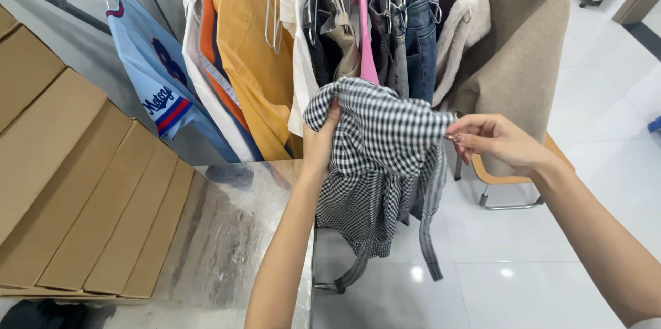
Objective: Hanging various items of clothing on a metal rack using hangers
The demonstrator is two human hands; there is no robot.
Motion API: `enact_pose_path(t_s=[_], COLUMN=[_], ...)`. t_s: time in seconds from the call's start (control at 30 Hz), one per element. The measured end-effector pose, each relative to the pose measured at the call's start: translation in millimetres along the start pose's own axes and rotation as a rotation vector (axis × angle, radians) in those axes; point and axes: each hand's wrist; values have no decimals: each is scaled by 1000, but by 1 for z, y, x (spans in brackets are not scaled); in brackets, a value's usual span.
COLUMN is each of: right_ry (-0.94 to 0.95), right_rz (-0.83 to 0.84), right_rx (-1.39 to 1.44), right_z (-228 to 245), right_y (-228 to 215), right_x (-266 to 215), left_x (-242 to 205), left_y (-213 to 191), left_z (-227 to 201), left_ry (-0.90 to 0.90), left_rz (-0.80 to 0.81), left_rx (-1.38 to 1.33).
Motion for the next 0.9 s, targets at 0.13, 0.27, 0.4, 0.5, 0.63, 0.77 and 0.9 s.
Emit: enact_pose_path(t_s=[0.13, 0.27, 0.4, 0.5, 0.63, 0.77, 0.9], right_ry=[-168, -587, -766, -755, -254, 11, 261], right_rz=[-92, -51, -132, -35, -335, -515, -471], right_rx=[-152, -633, -1145, -808, -431, 95, 436], right_z=[29, 41, 52, 37, 24, 38, 39], right_y=[42, 71, 94, 77, 57, 73, 76], right_x=[-10, -6, 3, 15, 23, 27, 31], left_x=[-15, -18, -21, -33, -45, -45, -69], left_y=[0, 13, 23, 21, 9, 0, 11], left_z=[-21, -9, 13, -6, 2, 26, -29], left_ry=[-196, -374, -489, -438, -307, -71, 226], left_rz=[-51, 41, 207, 329, 455, 562, 395], left_rx=[-110, -260, -146, -96, 123, 242, 382])
Point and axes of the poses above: each hand's wrist, its own x-axis towards the middle knuckle, its own y-axis out of the palm, z = x × y, and after that the axes turned 7 degrees about x, right-handed
